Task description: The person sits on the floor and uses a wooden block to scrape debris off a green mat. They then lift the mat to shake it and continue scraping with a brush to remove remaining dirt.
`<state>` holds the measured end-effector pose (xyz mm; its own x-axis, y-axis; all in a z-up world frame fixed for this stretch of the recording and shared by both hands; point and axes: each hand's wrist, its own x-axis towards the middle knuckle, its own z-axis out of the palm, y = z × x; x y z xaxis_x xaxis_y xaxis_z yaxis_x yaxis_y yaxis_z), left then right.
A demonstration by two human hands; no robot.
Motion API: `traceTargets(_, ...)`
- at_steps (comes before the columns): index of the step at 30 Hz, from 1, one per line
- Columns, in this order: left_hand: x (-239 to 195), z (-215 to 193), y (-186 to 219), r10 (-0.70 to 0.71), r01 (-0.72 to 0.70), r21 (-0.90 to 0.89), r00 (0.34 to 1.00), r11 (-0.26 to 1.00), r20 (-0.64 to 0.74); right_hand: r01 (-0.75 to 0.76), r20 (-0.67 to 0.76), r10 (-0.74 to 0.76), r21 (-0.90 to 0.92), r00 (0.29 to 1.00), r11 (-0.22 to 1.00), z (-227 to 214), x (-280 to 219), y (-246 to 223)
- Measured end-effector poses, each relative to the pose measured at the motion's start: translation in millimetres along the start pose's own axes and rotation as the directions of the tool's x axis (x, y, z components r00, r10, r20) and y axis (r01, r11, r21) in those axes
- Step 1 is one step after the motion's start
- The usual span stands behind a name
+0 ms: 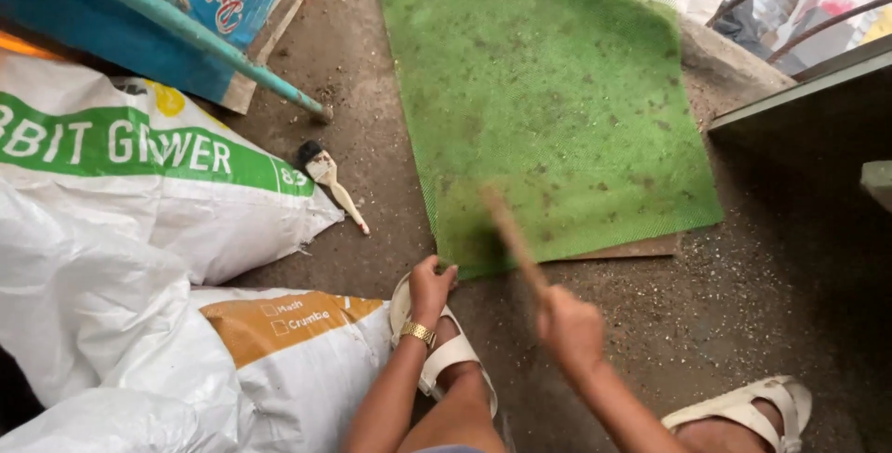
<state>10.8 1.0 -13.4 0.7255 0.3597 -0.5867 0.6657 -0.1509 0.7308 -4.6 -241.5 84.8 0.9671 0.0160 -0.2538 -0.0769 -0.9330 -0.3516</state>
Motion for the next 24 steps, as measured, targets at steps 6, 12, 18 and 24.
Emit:
traceTargets(6,8,-1,-14,-0.028,0.029,-0.040,0.999,0.999,0.026,-0.053,0.099,0.056,-0.030,0.993,0.998,-22,28,36)
traceTargets(12,12,6,-23,-0.042,0.046,-0.082,0.998,0.996,0.057,-0.133,-0.288,0.071,-0.204,0.955,0.970,21,26,23)
traceTargets(18,16,3,-29,-0.082,0.085,-0.071,0.996,0.994,0.037,0.298,-0.131,-0.306,-0.074,0.943,0.952,22,49,-7)
traceTargets(24,8,-1,-9,-0.105,0.118,-0.145,0.990,0.982,0.096,-0.421,-0.226,0.398,-0.061,0.889,0.905,-30,93,120)
